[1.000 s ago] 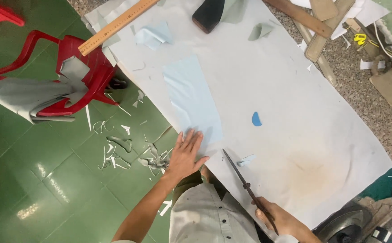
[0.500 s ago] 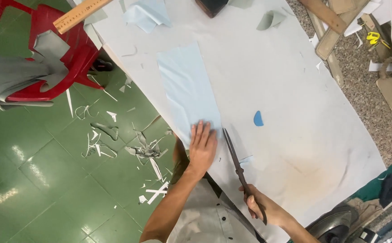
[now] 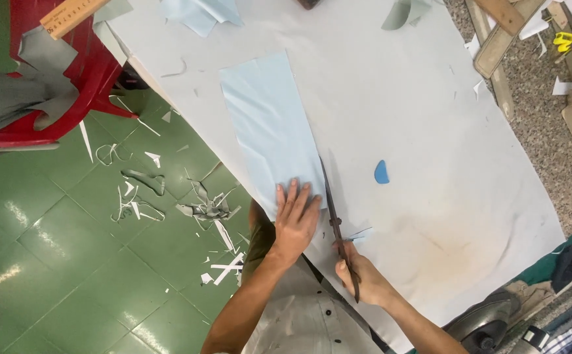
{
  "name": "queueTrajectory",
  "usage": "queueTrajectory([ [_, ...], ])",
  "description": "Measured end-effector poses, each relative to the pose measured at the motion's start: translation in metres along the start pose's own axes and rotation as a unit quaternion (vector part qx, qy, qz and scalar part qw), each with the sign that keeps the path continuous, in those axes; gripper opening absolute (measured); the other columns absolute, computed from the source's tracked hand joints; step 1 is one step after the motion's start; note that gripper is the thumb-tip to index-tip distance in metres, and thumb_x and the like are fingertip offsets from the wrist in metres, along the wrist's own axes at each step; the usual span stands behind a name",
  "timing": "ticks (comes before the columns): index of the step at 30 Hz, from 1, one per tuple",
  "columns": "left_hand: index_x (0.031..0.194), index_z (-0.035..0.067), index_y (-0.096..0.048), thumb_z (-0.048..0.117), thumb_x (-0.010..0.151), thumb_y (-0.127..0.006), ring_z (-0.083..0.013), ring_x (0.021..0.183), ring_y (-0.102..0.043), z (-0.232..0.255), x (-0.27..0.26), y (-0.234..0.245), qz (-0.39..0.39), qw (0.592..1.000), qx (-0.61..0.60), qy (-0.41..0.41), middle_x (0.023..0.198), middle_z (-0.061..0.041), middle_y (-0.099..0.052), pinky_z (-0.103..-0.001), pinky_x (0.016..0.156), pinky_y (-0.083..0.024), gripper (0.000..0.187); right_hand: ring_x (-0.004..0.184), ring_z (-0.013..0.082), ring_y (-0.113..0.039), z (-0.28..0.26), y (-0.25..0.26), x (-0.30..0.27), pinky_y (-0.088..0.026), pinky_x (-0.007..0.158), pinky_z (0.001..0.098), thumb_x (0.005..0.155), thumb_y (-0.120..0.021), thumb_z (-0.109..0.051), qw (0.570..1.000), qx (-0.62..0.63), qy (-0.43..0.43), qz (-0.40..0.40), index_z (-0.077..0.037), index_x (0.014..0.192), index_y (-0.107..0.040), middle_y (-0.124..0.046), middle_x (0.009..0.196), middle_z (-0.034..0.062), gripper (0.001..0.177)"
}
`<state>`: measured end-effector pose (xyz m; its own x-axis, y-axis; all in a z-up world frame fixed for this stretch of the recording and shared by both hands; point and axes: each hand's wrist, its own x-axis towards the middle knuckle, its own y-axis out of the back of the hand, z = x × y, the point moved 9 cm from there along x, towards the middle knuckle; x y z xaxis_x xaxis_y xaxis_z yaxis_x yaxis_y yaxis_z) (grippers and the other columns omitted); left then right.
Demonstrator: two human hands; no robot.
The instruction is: The person cuts a piece of light blue fabric using shears, measures and marks it with a ruler, and irons the cut piece on a worktable. The person also handles and folds other fabric pieces during the process.
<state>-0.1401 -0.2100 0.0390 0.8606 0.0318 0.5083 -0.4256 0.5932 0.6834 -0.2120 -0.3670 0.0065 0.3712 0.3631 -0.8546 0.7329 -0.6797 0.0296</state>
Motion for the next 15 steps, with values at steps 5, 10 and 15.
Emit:
queueTrajectory([
  [5, 0.110, 0.004, -0.075, 0.004, 0.094, -0.080, -0.0449, 0.139, -0.047, -0.003, -0.004, -0.005, -0.016, 1.000, -0.015, 0.003, 0.138, -0.020, -0.060, -0.069, 0.118, -0.031, 0.017, 0.051, 0.0153, -0.055, 0.003, 0.006, 0.006, -0.051, 0.056, 0.0288, 0.086, -0.039, -0.068, 0.999, 0.007, -0.020, 0.046, -0.013, 0.127, -0.051, -0.049, 0.063, -0.0018, 0.069],
  [10, 0.110, 0.003, -0.073, 0.001, 0.091, -0.083, -0.0455, 0.137, -0.049, -0.003, -0.005, -0.004, -0.005, 1.000, -0.019, 0.004, 0.135, -0.021, -0.063, -0.070, 0.117, -0.031, 0.021, 0.046, 0.0150, -0.050, 0.005, 0.011, 0.008, -0.054, 0.048, 0.0287, 0.082, -0.044, -0.070, 0.999, 0.026, 0.006, 0.047, -0.009, 0.120, -0.054, -0.043, 0.063, -0.0008, 0.073],
  [15, 0.109, 0.002, -0.075, 0.001, 0.092, -0.083, -0.0457, 0.136, -0.050, -0.001, 0.000, 0.003, 0.003, 1.000, -0.019, 0.003, 0.136, -0.021, -0.062, -0.070, 0.117, -0.032, 0.020, 0.046, 0.0143, -0.048, 0.017, 0.013, 0.006, -0.052, 0.045, 0.0287, 0.083, -0.048, -0.066, 0.995, 0.064, 0.000, 0.081, -0.004, 0.123, -0.057, -0.044, 0.061, -0.0004, 0.075],
])
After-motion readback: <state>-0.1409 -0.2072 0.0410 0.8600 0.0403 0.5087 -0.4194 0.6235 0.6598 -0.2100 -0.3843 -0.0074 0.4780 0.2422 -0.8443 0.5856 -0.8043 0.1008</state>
